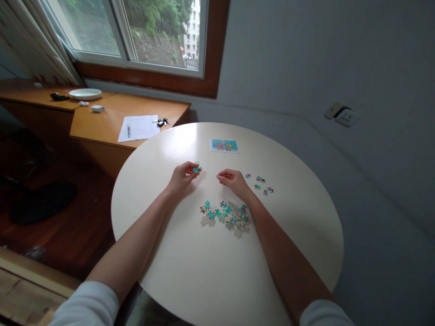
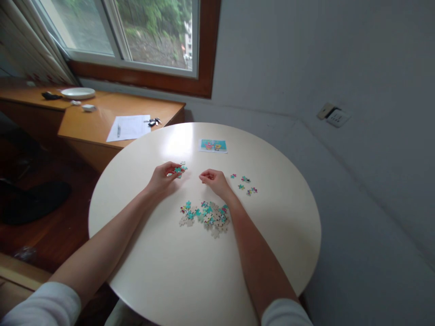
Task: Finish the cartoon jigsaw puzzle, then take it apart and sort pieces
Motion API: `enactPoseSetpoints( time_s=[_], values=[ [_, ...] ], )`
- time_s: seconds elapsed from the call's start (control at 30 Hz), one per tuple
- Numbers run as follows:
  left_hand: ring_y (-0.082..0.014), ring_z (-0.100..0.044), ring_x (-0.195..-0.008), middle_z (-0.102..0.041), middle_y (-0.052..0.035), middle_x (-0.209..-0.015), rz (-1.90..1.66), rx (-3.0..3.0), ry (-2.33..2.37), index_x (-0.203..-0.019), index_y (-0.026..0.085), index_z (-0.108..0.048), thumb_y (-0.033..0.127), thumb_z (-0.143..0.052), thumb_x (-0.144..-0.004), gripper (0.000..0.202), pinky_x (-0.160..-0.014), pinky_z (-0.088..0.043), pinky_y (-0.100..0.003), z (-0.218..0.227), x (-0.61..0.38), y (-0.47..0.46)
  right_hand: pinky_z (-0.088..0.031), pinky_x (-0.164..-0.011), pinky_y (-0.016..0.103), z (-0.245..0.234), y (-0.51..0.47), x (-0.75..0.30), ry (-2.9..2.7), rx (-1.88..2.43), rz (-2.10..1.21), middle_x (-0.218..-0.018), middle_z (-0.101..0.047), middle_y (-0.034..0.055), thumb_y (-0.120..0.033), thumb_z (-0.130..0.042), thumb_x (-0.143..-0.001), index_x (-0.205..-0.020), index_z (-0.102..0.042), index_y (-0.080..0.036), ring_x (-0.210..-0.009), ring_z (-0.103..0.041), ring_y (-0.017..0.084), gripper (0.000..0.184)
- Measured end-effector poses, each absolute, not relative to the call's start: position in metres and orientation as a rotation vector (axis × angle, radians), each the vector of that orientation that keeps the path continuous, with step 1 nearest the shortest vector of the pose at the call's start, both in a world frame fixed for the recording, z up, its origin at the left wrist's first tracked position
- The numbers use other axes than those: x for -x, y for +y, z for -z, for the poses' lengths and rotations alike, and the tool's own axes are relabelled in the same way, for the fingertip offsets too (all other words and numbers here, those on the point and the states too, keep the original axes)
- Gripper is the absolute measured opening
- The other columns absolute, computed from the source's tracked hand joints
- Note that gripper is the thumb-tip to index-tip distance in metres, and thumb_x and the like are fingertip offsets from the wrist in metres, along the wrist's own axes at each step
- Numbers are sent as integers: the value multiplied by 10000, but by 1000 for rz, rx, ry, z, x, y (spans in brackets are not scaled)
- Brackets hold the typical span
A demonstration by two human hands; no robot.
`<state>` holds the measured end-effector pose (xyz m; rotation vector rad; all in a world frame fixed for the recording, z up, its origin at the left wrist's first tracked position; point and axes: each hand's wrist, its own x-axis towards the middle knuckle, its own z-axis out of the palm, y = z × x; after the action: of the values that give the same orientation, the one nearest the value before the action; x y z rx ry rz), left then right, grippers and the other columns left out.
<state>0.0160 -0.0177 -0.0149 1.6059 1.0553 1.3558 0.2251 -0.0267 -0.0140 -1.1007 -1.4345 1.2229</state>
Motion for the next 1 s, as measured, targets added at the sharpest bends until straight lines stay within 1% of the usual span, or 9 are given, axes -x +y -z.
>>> enactPoseSetpoints(
  time_s=[0.17,0.27,0.37,0.47,0.63,0.73,0.83,1.0],
  values=[
    [-213,-665,-795,-710,-88,-840,-1343,-1611,1036,-891,159,-647,364,-680,-671,303,-720,-530,-367,14,-16,-18,-459,-616,269,13,-28,-225,-1440,1100,-1222,-613,-598,-12,-377,-753,-571,-683,-637,-167,-591,-546,109,265],
    [-215,-667,-809,-714,-92,-857,-1337,-1623,1050,-903,159,-651,357,-667,-685,296,-731,-533,-368,14,-16,-18,-457,-615,269,12,-28,-225,-1438,1097,-1228,-617,-599,-10,-378,-756,-566,-686,-638,-165,-592,-546,108,273],
    [-206,-668,-786,-715,-87,-838,-1330,-1645,1062,-873,158,-651,335,-667,-681,262,-740,-533,-367,12,-17,-19,-459,-614,271,13,-27,-225,-1438,1098,-1231,-621,-600,-9,-382,-756,-565,-690,-639,-165,-592,-546,109,276],
    [-187,-662,-752,-708,-73,-807,-1326,-1671,1076,-823,160,-635,303,-690,-648,233,-742,-529,-354,11,-17,-21,-457,-612,268,13,-27,-225,-1428,1097,-1232,-620,-600,-10,-374,-758,-563,-686,-638,-166,-591,-546,107,270],
    [-148,-631,-692,-670,-25,-737,-1340,-1698,1118,-744,178,-569,286,-735,-592,249,-684,-518,-304,9,-17,-21,-446,-603,260,13,-27,-226,-1425,1099,-1234,-618,-599,-12,-357,-757,-563,-686,-641,-166,-593,-545,106,256],
    [-138,-615,-654,-645,-11,-691,-1359,-1701,1135,-691,179,-520,282,-756,-561,289,-650,-504,-290,10,-17,-20,-439,-597,259,12,-28,-225,-1415,1102,-1239,-614,-597,-13,-355,-761,-554,-677,-638,-167,-589,-539,105,256],
    [-150,-628,-671,-647,-14,-688,-1361,-1689,1129,-672,181,-483,264,-753,-560,304,-651,-498,-294,11,-17,-19,-433,-596,256,12,-28,-225,-1401,1104,-1253,-604,-591,-17,-353,-766,-543,-668,-635,-167,-582,-534,102,259],
    [-178,-653,-724,-684,-45,-743,-1334,-1692,1105,-675,184,-465,236,-739,-575,296,-669,-499,-315,12,-17,-20,-430,-593,256,11,-28,-225,-1406,1104,-1252,-602,-587,-18,-363,-769,-541,-670,-633,-168,-580,-531,102,270]
  ],
)
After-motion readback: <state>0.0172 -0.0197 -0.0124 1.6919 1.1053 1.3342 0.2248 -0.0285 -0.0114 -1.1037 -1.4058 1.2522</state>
